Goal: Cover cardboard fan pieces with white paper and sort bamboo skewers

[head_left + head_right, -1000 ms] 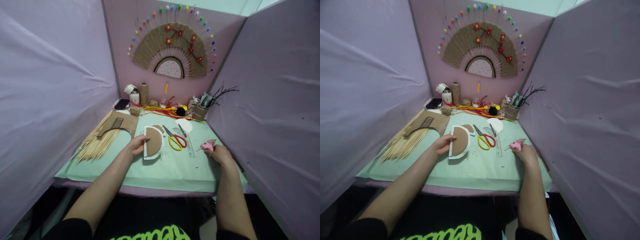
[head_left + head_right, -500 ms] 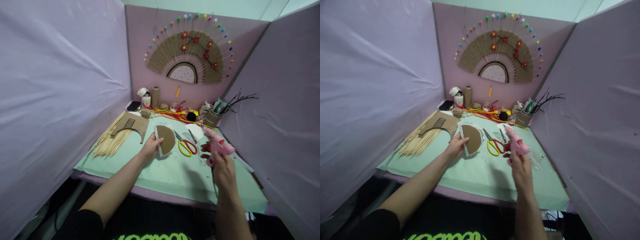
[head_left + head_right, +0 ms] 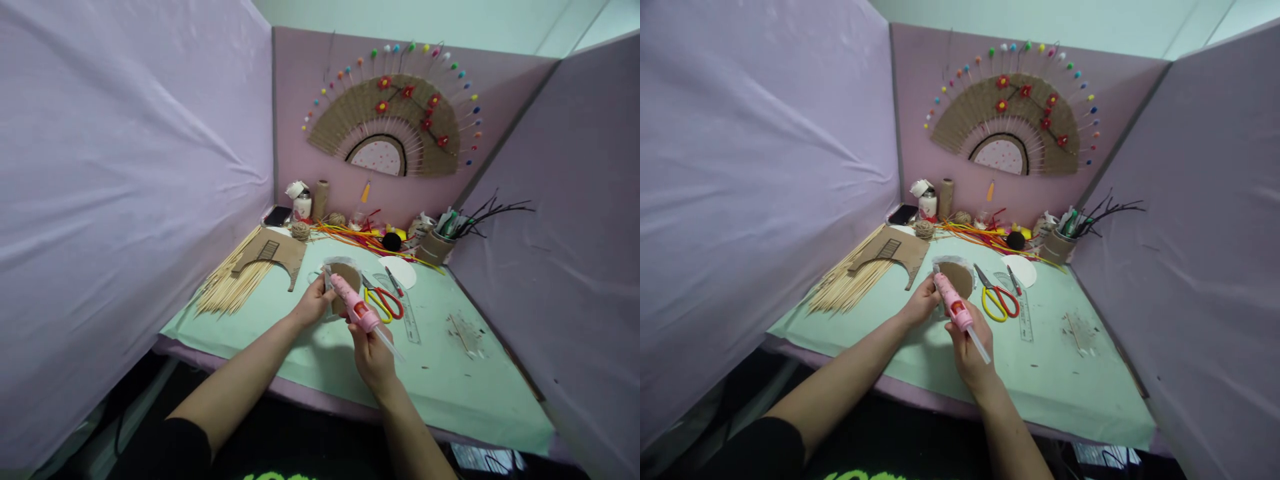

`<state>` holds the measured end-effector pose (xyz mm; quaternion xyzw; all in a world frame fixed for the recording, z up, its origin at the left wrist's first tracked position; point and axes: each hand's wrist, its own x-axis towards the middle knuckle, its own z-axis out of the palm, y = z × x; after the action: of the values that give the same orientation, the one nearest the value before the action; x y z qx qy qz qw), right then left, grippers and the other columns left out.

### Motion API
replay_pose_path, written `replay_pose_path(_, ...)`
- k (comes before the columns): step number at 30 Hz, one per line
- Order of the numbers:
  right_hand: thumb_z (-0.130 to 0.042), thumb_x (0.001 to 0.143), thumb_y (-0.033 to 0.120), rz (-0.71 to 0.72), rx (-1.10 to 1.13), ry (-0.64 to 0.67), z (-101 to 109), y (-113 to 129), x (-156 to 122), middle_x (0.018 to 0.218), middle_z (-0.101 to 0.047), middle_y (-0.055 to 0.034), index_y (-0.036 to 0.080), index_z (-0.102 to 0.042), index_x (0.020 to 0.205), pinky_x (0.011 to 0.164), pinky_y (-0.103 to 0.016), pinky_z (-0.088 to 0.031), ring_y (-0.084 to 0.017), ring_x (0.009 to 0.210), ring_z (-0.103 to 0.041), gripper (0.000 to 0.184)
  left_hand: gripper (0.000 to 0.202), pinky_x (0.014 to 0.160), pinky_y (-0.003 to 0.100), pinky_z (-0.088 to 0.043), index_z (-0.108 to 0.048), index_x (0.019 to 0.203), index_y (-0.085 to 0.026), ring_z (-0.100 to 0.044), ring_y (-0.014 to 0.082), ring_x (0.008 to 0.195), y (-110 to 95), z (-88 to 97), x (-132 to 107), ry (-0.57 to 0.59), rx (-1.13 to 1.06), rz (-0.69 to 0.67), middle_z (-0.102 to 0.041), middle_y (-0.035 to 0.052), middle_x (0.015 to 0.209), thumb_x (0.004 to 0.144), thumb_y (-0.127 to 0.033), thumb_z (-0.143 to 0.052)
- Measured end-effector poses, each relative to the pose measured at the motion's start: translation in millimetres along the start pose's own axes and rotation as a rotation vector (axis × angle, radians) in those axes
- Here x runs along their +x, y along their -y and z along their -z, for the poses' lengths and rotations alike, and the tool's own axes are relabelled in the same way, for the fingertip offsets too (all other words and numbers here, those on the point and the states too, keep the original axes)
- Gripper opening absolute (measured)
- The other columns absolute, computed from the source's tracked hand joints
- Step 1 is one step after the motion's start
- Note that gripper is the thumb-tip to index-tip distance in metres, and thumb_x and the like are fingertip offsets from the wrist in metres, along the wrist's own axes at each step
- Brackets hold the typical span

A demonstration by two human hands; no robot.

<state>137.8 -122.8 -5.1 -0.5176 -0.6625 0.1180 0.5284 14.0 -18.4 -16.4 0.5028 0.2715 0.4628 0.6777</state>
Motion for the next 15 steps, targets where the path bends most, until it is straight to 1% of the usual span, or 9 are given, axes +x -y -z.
replay_pose_path(2, -0.041, 0.093, 0.054, 0.054, -0.031, -0.033, -1.7, -1.2, 0.4, 0.102, -0.066, -0.012, 0.021, -0.061, 0.115, 0.075, -0.039, -0.05, -0.025, 0.086, -0.063, 0.045, 0.041, 0.09, 0.035, -0.045, -0.061, 0.106, -0.023, -0.06, 0.0229, 0.1, 1.1, 0.7, 0.4, 0.0, 0.048, -0.038, -0.067, 0.0043, 0.094, 0.071, -0.038, -0.075)
replay_pose_path(5, -0.041, 0.095, 0.049, 0.136, -0.046, -0.068, -3.4, -3.0, 1.3, 0.093, -0.066, -0.0097, 0.018, -0.061, 0.113, 0.072, -0.036, -0.049, -0.023, 0.082, -0.062, 0.041, 0.039, 0.09, 0.034, -0.044, -0.06, 0.104, -0.02, -0.06, 0.0212, 0.098, 0.1, 1.0, 0.3, -0.004, 0.151, -0.143, -0.066, 0.004, 0.095, 0.074, -0.042, -0.072)
replay_pose_path(7, -0.042, 0.095, 0.047, 0.153, -0.055, -0.073, -3.9, -3.8, 2.0, 0.091, -0.065, -0.009, 0.018, -0.061, 0.112, 0.07, -0.035, -0.049, -0.022, 0.082, -0.062, 0.039, 0.037, 0.089, 0.034, -0.044, -0.059, 0.102, -0.019, -0.059, 0.0204, 0.096, -1.8, 0.4, -0.2, -0.001, 0.199, -0.184, -0.065, 0.0039, 0.096, 0.075, -0.043, -0.07)
replay_pose_path(11, -0.042, 0.095, 0.047, 0.164, -0.063, -0.093, -4.7, -4.8, 3.0, 0.09, -0.065, -0.0093, 0.018, -0.061, 0.107, 0.068, -0.034, -0.048, -0.022, 0.081, -0.062, 0.036, 0.035, 0.088, 0.034, -0.044, -0.059, 0.097, -0.018, -0.059, 0.02, 0.093, -4.6, -1.1, -1.4, -0.012, 0.227, -0.192, -0.065, 0.0041, 0.095, 0.075, -0.044, -0.069)
replay_pose_path(15, -0.041, 0.095, 0.047, 0.168, -0.077, -0.1, -5.1, -4.5, 3.7, 0.088, -0.065, -0.0089, 0.018, -0.062, 0.103, 0.068, -0.034, -0.048, -0.022, 0.08, -0.062, 0.036, 0.037, 0.089, 0.035, -0.044, -0.059, 0.098, -0.019, -0.059, 0.0207, 0.095, -5.4, -2.1, -2.0, -0.015, 0.213, -0.186, -0.065, 0.0047, 0.098, 0.075, -0.045, -0.07)
